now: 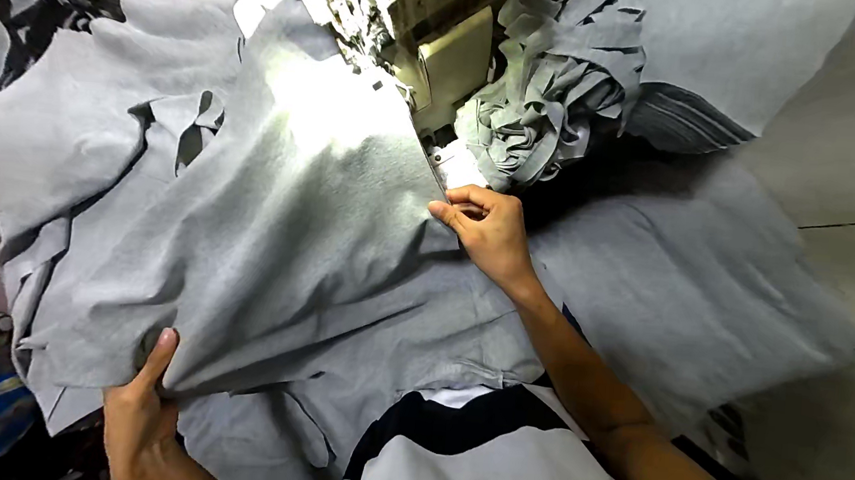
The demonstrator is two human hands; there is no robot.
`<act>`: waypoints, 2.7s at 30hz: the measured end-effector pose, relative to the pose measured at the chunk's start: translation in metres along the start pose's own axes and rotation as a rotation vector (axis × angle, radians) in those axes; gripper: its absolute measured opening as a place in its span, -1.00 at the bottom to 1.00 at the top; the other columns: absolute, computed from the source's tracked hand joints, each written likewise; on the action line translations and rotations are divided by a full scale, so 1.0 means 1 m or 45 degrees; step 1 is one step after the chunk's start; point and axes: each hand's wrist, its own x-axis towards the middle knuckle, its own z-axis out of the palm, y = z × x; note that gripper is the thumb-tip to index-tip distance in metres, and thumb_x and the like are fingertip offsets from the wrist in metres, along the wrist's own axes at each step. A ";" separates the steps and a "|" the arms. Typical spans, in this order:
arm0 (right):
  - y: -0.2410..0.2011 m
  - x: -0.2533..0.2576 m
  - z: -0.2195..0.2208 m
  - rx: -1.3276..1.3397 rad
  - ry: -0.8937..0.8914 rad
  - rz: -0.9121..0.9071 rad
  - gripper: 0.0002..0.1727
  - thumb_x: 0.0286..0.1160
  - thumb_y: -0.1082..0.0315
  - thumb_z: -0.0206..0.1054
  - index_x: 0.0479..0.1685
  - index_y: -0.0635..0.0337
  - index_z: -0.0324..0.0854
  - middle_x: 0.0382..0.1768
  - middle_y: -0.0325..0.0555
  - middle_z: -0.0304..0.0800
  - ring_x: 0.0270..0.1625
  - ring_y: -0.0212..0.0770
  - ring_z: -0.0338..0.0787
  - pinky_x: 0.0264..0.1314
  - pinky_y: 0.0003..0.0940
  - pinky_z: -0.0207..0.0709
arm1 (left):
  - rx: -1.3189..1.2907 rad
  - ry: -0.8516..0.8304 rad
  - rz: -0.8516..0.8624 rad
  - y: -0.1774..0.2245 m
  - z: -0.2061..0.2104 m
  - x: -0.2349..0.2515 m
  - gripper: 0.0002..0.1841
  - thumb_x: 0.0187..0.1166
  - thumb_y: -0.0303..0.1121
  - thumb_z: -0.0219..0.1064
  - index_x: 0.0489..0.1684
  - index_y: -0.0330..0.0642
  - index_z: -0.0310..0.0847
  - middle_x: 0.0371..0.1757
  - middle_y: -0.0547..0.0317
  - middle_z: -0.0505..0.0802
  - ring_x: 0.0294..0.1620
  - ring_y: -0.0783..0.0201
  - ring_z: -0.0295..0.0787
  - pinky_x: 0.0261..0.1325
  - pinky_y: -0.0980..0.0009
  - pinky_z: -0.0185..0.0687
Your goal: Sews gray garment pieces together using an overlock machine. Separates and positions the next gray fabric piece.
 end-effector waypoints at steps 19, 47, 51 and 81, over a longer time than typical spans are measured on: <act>0.008 0.015 0.005 0.145 0.051 -0.132 -0.87 0.49 0.29 0.54 -0.18 0.16 0.83 -0.41 -0.29 0.88 -0.43 -0.50 0.79 -0.37 -0.58 0.71 | -0.091 0.306 0.247 0.024 0.015 0.023 -0.48 0.68 -0.43 0.29 0.57 -0.34 0.22 0.23 0.19 0.77 0.23 0.42 0.76 0.42 0.38 0.66; -0.001 -0.003 -0.004 -0.031 -0.019 -0.080 -0.69 0.29 0.23 0.69 -0.13 0.09 0.69 -0.43 -0.20 0.80 -0.52 -0.37 0.74 -0.55 -0.48 0.61 | 0.423 -0.006 0.196 0.007 0.019 -0.027 -0.23 0.48 -0.10 0.48 0.49 -0.54 0.28 0.24 0.04 0.73 0.21 0.58 0.69 0.32 0.59 0.62; 0.003 -0.004 -0.006 0.086 0.013 -0.093 -0.86 0.44 0.32 0.58 -0.28 0.16 0.76 -0.58 -0.19 0.75 -0.67 -0.38 0.61 -0.68 -0.52 0.47 | 0.254 0.029 0.105 0.013 0.020 -0.019 -0.42 0.51 -0.27 0.47 0.39 -0.43 0.36 0.07 0.25 0.78 0.05 0.56 0.77 0.21 0.50 0.74; 0.009 0.017 0.006 0.172 0.065 -0.121 -0.86 0.49 0.28 0.55 -0.21 0.17 0.82 -0.49 -0.28 0.83 -0.57 -0.50 0.68 -0.54 -0.58 0.57 | -0.213 0.322 0.375 0.035 0.012 0.067 -0.59 0.77 -0.25 0.23 0.48 -0.24 0.42 0.23 0.16 0.81 0.28 0.30 0.76 0.48 0.24 0.63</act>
